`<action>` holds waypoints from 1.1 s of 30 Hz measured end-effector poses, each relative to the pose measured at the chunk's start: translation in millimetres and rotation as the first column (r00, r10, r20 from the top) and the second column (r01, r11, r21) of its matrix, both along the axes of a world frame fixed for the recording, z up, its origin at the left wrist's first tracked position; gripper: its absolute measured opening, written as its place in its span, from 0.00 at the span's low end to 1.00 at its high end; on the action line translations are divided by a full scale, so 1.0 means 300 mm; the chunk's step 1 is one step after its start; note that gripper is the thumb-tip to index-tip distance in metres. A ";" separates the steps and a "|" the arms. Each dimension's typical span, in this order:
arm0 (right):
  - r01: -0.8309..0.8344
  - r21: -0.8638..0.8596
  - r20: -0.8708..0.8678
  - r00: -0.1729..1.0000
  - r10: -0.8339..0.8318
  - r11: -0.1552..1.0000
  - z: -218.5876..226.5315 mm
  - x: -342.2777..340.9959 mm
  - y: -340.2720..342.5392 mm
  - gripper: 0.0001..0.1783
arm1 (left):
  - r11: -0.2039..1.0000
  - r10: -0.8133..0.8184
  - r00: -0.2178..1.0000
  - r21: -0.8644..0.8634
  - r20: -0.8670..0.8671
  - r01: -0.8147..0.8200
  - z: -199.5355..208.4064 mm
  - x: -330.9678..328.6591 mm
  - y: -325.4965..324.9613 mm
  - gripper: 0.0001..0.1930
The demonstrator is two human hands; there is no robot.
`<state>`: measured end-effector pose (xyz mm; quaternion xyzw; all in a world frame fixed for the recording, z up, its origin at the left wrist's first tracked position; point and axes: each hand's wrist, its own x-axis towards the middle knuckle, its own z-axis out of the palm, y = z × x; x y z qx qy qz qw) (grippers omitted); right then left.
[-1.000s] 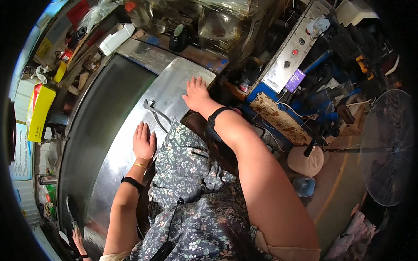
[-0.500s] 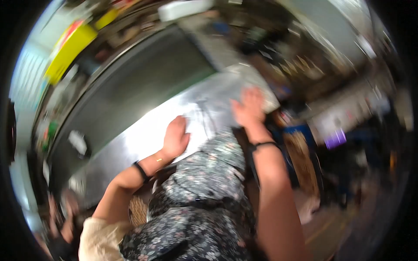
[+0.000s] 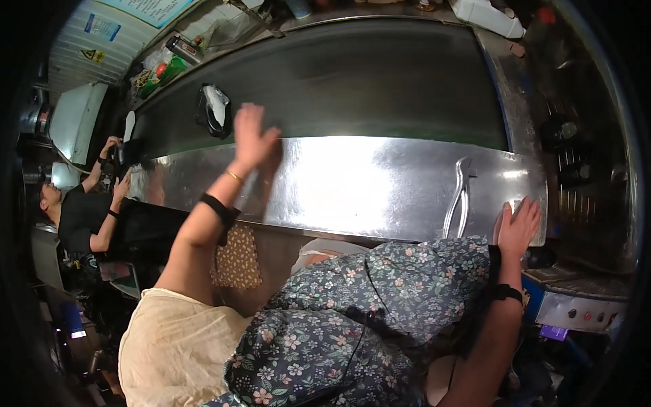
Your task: Pick up shoes from a conveyor belt, inspect them, and process them through industrial machinery.
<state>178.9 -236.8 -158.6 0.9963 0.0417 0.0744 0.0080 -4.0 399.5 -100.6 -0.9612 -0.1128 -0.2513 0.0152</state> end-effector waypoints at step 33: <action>-0.359 -0.418 0.461 0.708 0.535 0.834 0.047 0.004 -0.028 0.33 | 0.790 -0.080 0.846 -0.552 -0.526 -0.268 0.261 -0.407 -0.370 0.29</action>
